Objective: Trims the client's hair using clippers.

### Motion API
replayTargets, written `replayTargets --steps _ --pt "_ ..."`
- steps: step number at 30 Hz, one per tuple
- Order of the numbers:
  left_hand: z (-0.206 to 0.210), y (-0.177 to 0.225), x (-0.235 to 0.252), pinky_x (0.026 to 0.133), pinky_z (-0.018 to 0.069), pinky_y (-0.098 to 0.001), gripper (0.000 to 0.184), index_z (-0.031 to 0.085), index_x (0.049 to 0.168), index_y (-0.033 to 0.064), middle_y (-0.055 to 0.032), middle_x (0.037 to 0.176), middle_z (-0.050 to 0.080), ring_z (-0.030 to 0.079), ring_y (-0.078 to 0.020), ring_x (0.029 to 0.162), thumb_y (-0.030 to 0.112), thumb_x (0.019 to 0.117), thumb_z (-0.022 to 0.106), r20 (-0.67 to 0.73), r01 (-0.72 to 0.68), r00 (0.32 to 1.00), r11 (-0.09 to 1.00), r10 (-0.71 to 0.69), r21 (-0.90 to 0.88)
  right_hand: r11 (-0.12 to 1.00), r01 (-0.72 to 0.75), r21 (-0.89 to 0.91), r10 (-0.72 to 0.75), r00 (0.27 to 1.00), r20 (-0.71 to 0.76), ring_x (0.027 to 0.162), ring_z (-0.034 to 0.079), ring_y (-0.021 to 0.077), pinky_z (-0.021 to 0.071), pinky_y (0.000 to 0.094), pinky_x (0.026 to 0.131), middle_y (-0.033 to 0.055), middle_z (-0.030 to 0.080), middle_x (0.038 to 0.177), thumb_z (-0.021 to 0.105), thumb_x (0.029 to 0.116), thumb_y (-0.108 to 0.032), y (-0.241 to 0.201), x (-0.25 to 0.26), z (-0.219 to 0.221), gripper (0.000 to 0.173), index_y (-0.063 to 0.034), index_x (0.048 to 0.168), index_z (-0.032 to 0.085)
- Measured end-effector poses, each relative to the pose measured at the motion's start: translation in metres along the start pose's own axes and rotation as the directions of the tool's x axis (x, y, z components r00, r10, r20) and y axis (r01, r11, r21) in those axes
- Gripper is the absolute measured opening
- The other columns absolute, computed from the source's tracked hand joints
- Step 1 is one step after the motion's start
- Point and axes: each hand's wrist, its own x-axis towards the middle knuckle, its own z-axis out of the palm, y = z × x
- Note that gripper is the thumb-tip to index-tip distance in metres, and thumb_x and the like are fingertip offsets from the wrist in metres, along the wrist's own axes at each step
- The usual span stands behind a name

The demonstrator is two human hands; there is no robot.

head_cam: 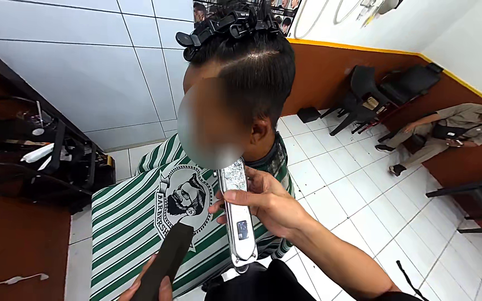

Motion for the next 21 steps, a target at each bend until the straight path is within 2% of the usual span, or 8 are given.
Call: replayTargets --steps 10,21 --pt "0.002 -0.002 0.001 0.102 0.0565 -0.0295 0.036 0.053 0.128 0.018 0.007 0.125 0.07 0.068 -0.0095 0.118 0.013 0.0946 0.066 0.018 0.0 1.0 0.999 0.001 -0.037 0.998 0.056 -0.014 -0.056 0.998 -0.002 0.09 0.075 0.0314 0.0645 0.0471 0.083 0.0204 0.071 0.103 0.06 0.0948 0.003 -0.009 0.002 0.0 0.039 0.0026 0.132 0.049" --pt "0.006 -0.006 0.002 0.102 0.0567 -0.0291 0.035 0.054 0.127 0.0176 0.0079 0.123 0.071 0.068 -0.009 0.117 0.014 0.0947 0.067 0.01 0.005 1.0 0.999 -0.005 -0.036 0.994 0.09 -0.062 -0.091 0.996 -0.007 0.089 0.075 0.0309 0.0648 0.0457 0.081 0.0216 0.07 0.104 0.061 0.0957 0.001 -0.021 0.005 0.002 0.043 0.0001 0.137 0.049"
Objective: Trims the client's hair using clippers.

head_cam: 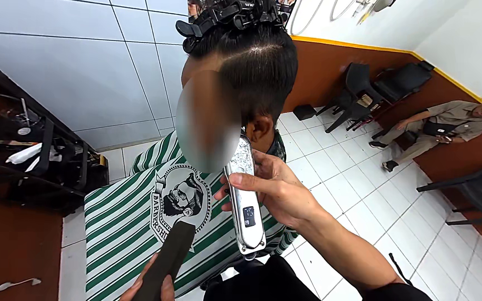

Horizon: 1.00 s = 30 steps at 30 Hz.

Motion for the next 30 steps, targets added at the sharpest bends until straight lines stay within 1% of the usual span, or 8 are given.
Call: replayTargets --steps 4,9,15,21,26,30 --pt "0.001 -0.001 0.002 0.102 0.0566 -0.0292 0.034 0.054 0.126 0.0183 0.0079 0.124 0.071 0.068 -0.0088 0.117 0.015 0.0951 0.067 0.005 0.002 1.0 1.0 -0.002 -0.003 1.0 0.013 -0.004 -0.013 1.0 0.004 0.088 0.075 0.0307 0.0649 0.0458 0.08 0.0213 0.07 0.104 0.061 0.0954 0.002 -0.003 0.001 0.0 0.043 0.0 0.137 0.048" --pt "0.002 -0.003 0.003 0.101 0.0572 -0.0295 0.035 0.055 0.128 0.0185 0.0077 0.124 0.07 0.068 -0.0093 0.117 0.017 0.0952 0.067 0.019 0.003 1.0 1.0 -0.003 -0.006 0.999 0.039 -0.011 -0.039 0.999 0.002 0.089 0.074 0.0313 0.0648 0.0464 0.08 0.0219 0.069 0.104 0.062 0.0948 0.001 -0.007 0.003 0.001 0.041 0.0009 0.134 0.05" --pt "0.002 -0.006 0.005 0.102 0.0574 -0.0306 0.035 0.054 0.128 0.0194 0.0085 0.123 0.07 0.068 -0.0103 0.117 0.015 0.0949 0.067 0.015 0.01 1.0 1.0 -0.009 -0.023 0.998 0.056 -0.002 -0.056 0.998 0.01 0.088 0.074 0.0311 0.0649 0.0468 0.08 0.0218 0.069 0.105 0.062 0.0942 0.0 -0.011 0.006 0.001 0.041 -0.0006 0.133 0.05" --pt "0.001 -0.008 0.006 0.103 0.0569 -0.0301 0.036 0.053 0.129 0.0201 0.0085 0.125 0.07 0.068 -0.0099 0.118 0.015 0.0952 0.066 0.02 0.006 1.0 1.0 -0.006 -0.025 0.997 0.077 -0.01 -0.077 0.997 -0.002 0.087 0.075 0.0313 0.0653 0.0469 0.079 0.021 0.069 0.105 0.062 0.0936 0.003 -0.013 0.008 0.002 0.043 0.0001 0.134 0.048" --pt "0.0 -0.007 0.007 0.102 0.0571 -0.0296 0.036 0.055 0.128 0.0192 0.0078 0.124 0.071 0.068 -0.0101 0.117 0.014 0.0947 0.067 0.022 0.014 1.0 1.0 -0.013 -0.022 0.995 0.097 -0.014 -0.097 0.995 0.004 0.088 0.074 0.032 0.065 0.0475 0.079 0.0215 0.069 0.106 0.063 0.0929 0.003 -0.012 0.011 0.001 0.045 -0.0007 0.135 0.047" --pt "-0.001 -0.007 0.006 0.102 0.0569 -0.0301 0.036 0.054 0.129 0.0192 0.0078 0.124 0.07 0.068 -0.0102 0.117 0.015 0.0952 0.066 0.021 0.003 1.0 1.0 -0.002 -0.014 0.994 0.107 -0.019 -0.107 0.994 0.01 0.089 0.074 0.0323 0.0647 0.0473 0.08 0.0223 0.068 0.106 0.062 0.0936 0.003 -0.012 0.013 0.001 0.048 -0.0011 0.139 0.045"
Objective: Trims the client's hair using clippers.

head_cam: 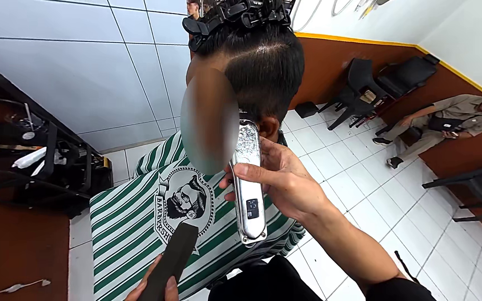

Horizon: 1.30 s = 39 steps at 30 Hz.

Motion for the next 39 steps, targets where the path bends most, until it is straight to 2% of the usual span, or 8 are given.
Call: replayTargets --steps 12,15,18,20,22,25,31,39 --pt "0.001 0.003 0.002 0.102 0.0572 -0.0291 0.037 0.054 0.129 0.0189 0.0079 0.124 0.071 0.068 -0.0094 0.116 0.013 0.0943 0.067 0.019 0.005 1.0 1.0 -0.005 0.005 0.997 0.065 0.044 -0.066 0.997 0.029 0.091 0.074 0.0318 0.0641 0.0478 0.083 0.021 0.069 0.108 0.063 0.0921 0.005 0.006 0.005 -0.004 0.052 -0.0036 0.14 0.045" --pt "0.001 0.003 0.003 0.101 0.0574 -0.0288 0.036 0.054 0.129 0.0188 0.0078 0.124 0.071 0.069 -0.0093 0.116 0.014 0.0947 0.067 0.022 0.0 1.0 1.0 0.0 -0.003 0.94 0.282 0.192 -0.309 0.942 0.132 0.096 0.073 0.0314 0.0624 0.0492 0.086 0.019 0.068 0.112 0.069 0.092 -0.006 0.016 0.005 -0.018 0.048 -0.0073 0.135 0.048" --pt "-0.002 0.003 0.005 0.102 0.0571 -0.0289 0.037 0.054 0.129 0.0191 0.008 0.125 0.07 0.068 -0.0092 0.117 0.014 0.0951 0.066 0.031 0.006 0.999 1.0 -0.006 0.001 0.811 0.521 0.267 -0.557 0.827 0.079 0.097 0.072 0.0296 0.0625 0.0496 0.086 0.0151 0.067 0.115 0.072 0.0943 -0.019 0.025 -0.007 -0.029 0.046 -0.0112 0.134 0.052" --pt "-0.005 0.001 0.005 0.102 0.0571 -0.0293 0.038 0.053 0.129 0.0195 0.0075 0.125 0.07 0.068 -0.0102 0.117 0.014 0.0947 0.067 0.043 0.008 0.999 1.0 -0.008 -0.001 0.872 0.443 0.209 -0.465 0.882 0.075 0.091 0.073 0.0313 0.0637 0.0508 0.082 0.0167 0.069 0.108 0.072 0.0941 -0.015 0.033 -0.02 -0.028 0.044 -0.0087 0.132 0.05" --pt "-0.004 -0.001 0.006 0.102 0.0573 -0.0293 0.037 0.053 0.128 0.0196 0.0072 0.125 0.071 0.069 -0.0105 0.117 0.014 0.0943 0.068 0.058 0.006 0.998 1.0 -0.005 -0.016 0.966 0.223 0.134 -0.24 0.963 0.127 0.09 0.074 0.0304 0.0643 0.05 0.082 0.0162 0.07 0.106 0.068 0.0932 -0.005 0.04 -0.027 -0.021 0.05 -0.0039 0.136 0.043" --pt "-0.003 -0.003 0.009 0.102 0.0569 -0.0282 0.038 0.053 0.129 0.0209 0.0087 0.126 0.07 0.068 -0.0089 0.117 0.016 0.0951 0.067 0.075 -0.014 0.997 1.0 0.015 -0.023 0.994 -0.002 0.109 -0.011 0.993 0.118 0.088 0.075 0.0283 0.0655 0.0468 0.079 0.0149 0.07 0.106 0.063 0.0932 0.0 0.042 -0.023 -0.004 0.055 0.0011 0.141 0.036" --pt "-0.006 -0.005 0.013 0.101 0.0576 -0.0288 0.037 0.054 0.128 0.0208 0.0089 0.124 0.071 0.069 -0.0092 0.116 0.015 0.0943 0.067 0.066 -0.008 0.998 0.999 0.01 -0.037 0.997 -0.035 0.065 0.036 0.999 -0.016 0.083 0.075 0.0281 0.0661 0.0442 0.077 0.0166 0.071 0.1 0.064 0.0933 0.001 0.022 -0.011 0.009 0.049 -0.0022 0.137 0.042" --pt "-0.007 -0.01 0.014 0.102 0.0567 -0.0281 0.038 0.054 0.129 0.0184 0.009 0.124 0.071 0.068 -0.0081 0.117 0.013 0.0937 0.067 0.075 0.004 0.997 0.999 -0.002 -0.034 0.996 -0.05 0.073 0.055 0.997 -0.062 0.082 0.075 0.0291 0.0659 0.0437 0.076 0.0199 0.07 0.101 0.061 0.0953 0.002 0.009 -0.007 0.013 0.045 -0.0019 0.137 0.044"
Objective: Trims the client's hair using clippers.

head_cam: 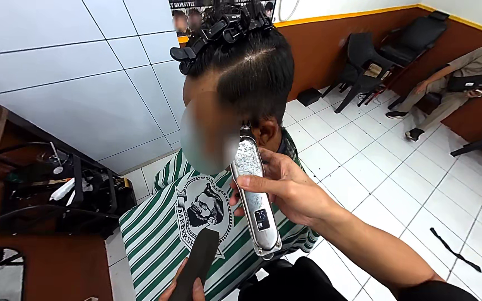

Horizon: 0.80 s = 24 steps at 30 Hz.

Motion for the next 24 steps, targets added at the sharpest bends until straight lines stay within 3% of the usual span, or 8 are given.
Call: replayTargets --steps 6,17,22,24 --pt "0.003 -0.002 0.001 0.102 0.0564 -0.0272 0.035 0.054 0.127 0.0177 0.008 0.123 0.071 0.068 -0.0077 0.117 0.015 0.0941 0.067 -0.021 0.004 1.0 1.0 -0.004 -0.006 1.0 0.023 -0.012 -0.023 1.0 0.005 0.08 0.075 0.0281 0.0661 0.0427 0.075 0.019 0.069 0.1 0.061 0.0954 0.002 -0.005 0.004 0.002 0.041 -0.0013 0.134 0.046" --pt "0.005 -0.002 -0.001 0.101 0.0569 -0.0275 0.034 0.054 0.126 0.0172 0.0075 0.122 0.071 0.069 -0.008 0.115 0.017 0.0946 0.068 -0.034 0.003 0.999 1.0 -0.003 0.019 0.995 0.087 -0.057 -0.085 0.996 0.038 0.084 0.075 0.0289 0.0661 0.0425 0.076 0.0185 0.068 0.106 0.064 0.0918 0.004 -0.006 0.012 -0.006 0.053 -0.0032 0.14 0.043" --pt "0.006 0.0 -0.001 0.101 0.0574 -0.0285 0.035 0.055 0.127 0.0182 0.0076 0.123 0.072 0.069 -0.0094 0.116 0.017 0.0945 0.068 -0.023 0.019 1.0 1.0 -0.019 0.002 0.969 0.221 -0.109 -0.214 0.974 0.079 0.09 0.074 0.0298 0.0657 0.0445 0.08 0.0182 0.069 0.109 0.067 0.09 0.006 0.002 0.017 -0.009 0.059 -0.0031 0.142 0.04" --pt "0.006 0.001 -0.001 0.101 0.0575 -0.0288 0.035 0.055 0.127 0.0182 0.0072 0.123 0.071 0.069 -0.0095 0.116 0.016 0.0945 0.068 -0.018 0.013 1.0 1.0 -0.013 0.0 0.979 0.177 -0.1 -0.165 0.98 0.114 0.089 0.074 0.0281 0.0657 0.0434 0.079 0.0166 0.069 0.109 0.067 0.0908 0.004 0.008 0.013 -0.008 0.058 -0.004 0.142 0.041"
